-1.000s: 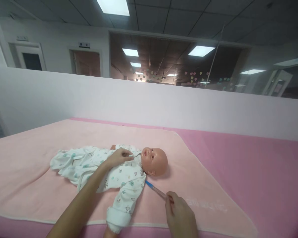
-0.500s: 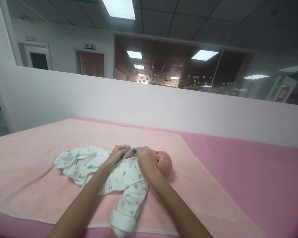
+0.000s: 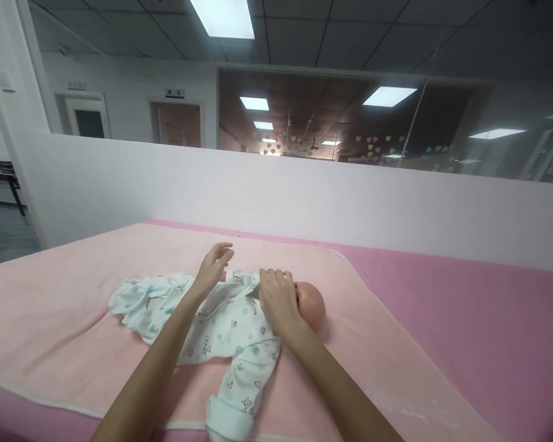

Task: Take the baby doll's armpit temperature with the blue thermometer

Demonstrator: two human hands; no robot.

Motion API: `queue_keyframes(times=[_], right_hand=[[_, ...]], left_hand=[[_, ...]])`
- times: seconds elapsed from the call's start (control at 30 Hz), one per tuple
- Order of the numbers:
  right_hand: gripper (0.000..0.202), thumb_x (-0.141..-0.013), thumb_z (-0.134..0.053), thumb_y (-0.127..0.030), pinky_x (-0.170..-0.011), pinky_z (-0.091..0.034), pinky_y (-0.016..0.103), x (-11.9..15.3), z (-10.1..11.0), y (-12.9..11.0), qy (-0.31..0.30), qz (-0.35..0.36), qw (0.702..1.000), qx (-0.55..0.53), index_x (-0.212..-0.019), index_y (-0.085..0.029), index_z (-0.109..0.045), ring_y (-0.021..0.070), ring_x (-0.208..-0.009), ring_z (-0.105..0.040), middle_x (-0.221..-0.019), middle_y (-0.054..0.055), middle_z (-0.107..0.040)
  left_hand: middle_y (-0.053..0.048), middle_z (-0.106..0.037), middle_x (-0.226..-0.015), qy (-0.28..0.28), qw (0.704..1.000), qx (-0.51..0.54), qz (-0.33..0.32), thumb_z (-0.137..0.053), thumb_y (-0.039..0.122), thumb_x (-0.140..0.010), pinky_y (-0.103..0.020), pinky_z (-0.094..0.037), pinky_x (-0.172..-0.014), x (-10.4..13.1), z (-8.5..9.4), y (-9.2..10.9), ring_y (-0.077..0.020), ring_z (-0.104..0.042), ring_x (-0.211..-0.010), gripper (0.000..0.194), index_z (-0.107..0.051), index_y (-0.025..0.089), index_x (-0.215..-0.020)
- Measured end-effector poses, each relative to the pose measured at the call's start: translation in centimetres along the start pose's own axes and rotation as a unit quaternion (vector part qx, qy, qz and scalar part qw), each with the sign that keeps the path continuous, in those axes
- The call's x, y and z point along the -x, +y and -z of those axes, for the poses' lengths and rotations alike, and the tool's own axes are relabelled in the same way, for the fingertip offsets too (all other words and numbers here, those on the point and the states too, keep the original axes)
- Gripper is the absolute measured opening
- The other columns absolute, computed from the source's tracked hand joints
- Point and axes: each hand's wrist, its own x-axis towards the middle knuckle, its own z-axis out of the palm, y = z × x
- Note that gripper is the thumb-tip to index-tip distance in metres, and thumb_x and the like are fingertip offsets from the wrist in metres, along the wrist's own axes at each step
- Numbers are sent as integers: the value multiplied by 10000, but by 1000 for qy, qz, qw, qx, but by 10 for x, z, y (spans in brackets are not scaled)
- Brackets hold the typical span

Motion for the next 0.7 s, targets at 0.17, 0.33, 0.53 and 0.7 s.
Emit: queue_keyframes(times=[0.17,0.33,0.53,0.7], right_hand=[[158,-798,-496,-227,-758,-332,359,3,15,32,19,-84,990,-110,-937,-176,-549,223,-810,-537,-857,91,-624],[224,-775,-490,-377,-687,-362,298,12,7,83,-72,-230,900,-364,-753,-186,-605,179,-738,-556,-792,44,-639],[321,-704,-517,-469,-645,-392,254,25,-11,108,-103,-263,770,-573,-639,-162,-587,144,-665,-536,-654,-7,-598],[323,-653,-596,-474,-716,-417,275,33,-17,105,-66,-297,675,-673,-688,-153,-619,173,-751,-573,-753,28,-653]], left_hand=[[-119,-528,-1205,-117,923,-366,-6,-305,389,-843,-388,-335,-934,-22,-24,-25,-233,-465,-1116,422,-526,169,-1128],[-152,-652,-936,-162,883,-438,47,-332,458,-805,-543,-277,-885,-4,-39,-44,-308,-571,-913,442,-665,168,-824],[-186,-635,-960,-166,860,-479,48,-268,549,-794,-487,-326,-844,4,-33,-44,-325,-565,-926,571,-689,162,-785],[-169,-639,-999,-203,892,-400,51,-315,620,-750,-392,-386,-776,7,-28,-39,-313,-588,-878,562,-652,176,-822]])
